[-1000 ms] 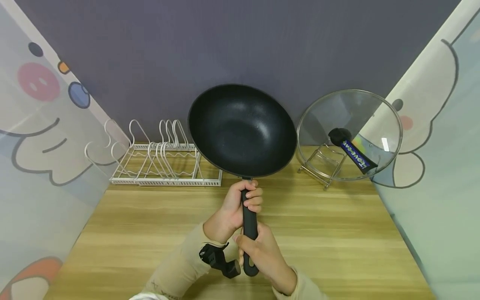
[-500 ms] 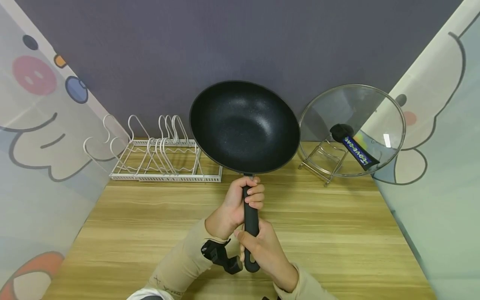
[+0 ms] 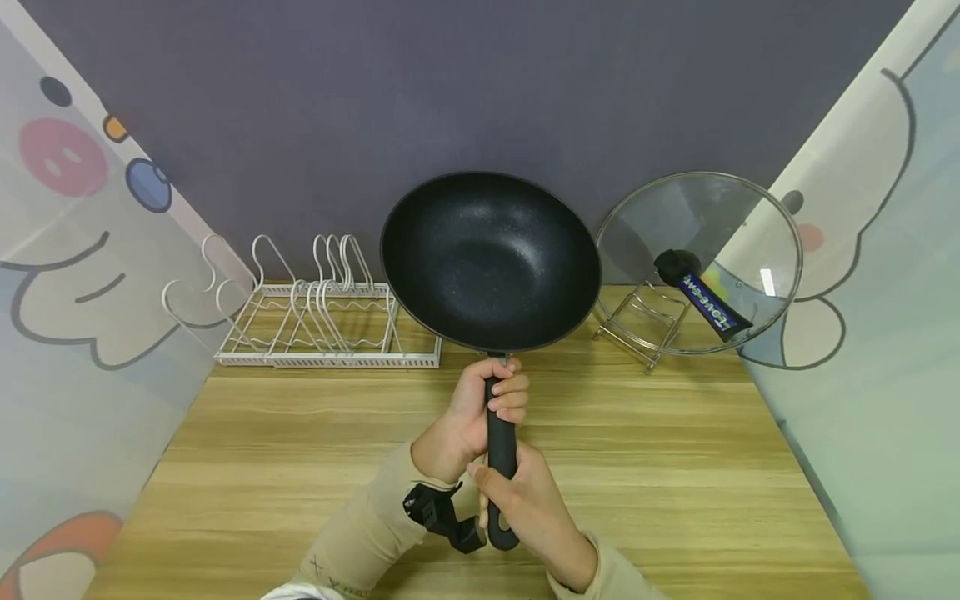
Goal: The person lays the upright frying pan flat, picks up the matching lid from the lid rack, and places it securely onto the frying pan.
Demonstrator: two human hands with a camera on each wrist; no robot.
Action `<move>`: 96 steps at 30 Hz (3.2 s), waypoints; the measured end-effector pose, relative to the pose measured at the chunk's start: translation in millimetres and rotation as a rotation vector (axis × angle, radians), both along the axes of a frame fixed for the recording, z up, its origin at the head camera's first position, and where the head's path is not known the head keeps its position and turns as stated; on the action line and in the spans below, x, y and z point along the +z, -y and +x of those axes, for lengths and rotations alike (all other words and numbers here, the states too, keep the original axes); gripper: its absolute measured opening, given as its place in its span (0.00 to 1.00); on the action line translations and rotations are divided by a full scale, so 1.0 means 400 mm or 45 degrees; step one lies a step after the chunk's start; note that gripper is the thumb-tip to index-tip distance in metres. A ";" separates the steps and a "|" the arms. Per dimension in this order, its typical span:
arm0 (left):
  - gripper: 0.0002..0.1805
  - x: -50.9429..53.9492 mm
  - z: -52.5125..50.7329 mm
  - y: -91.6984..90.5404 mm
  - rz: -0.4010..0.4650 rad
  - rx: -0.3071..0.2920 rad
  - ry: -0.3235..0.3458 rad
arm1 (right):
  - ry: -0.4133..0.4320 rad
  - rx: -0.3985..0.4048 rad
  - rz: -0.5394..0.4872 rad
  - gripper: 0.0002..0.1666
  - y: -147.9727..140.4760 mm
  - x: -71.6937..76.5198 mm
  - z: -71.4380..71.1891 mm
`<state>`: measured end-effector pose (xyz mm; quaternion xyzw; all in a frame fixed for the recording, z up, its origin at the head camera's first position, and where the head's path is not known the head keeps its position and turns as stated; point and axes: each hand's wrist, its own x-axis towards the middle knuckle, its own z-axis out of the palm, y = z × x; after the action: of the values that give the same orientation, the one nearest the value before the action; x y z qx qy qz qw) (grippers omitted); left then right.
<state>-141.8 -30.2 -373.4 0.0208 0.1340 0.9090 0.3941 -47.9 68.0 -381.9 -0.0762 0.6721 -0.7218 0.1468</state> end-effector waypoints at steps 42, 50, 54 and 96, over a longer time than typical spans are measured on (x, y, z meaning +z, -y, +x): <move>0.08 -0.006 0.020 0.001 0.074 -0.108 -0.057 | 0.091 0.073 -0.156 0.13 0.003 -0.008 0.034; 0.10 -0.003 0.021 0.004 0.036 -0.096 -0.038 | 0.083 0.119 -0.151 0.14 -0.001 -0.012 0.029; 0.10 -0.004 0.020 0.005 0.030 -0.110 -0.056 | 0.055 0.143 -0.176 0.14 -0.003 -0.014 0.031; 0.07 -0.005 0.026 0.011 0.088 -0.212 -0.016 | -0.254 0.245 0.214 0.15 -0.160 0.006 -0.066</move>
<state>-131.6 -34.5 -375.5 0.0511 0.1030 0.8771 0.4663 -74.4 131.9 -379.7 -0.1991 0.7311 -0.6343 0.1535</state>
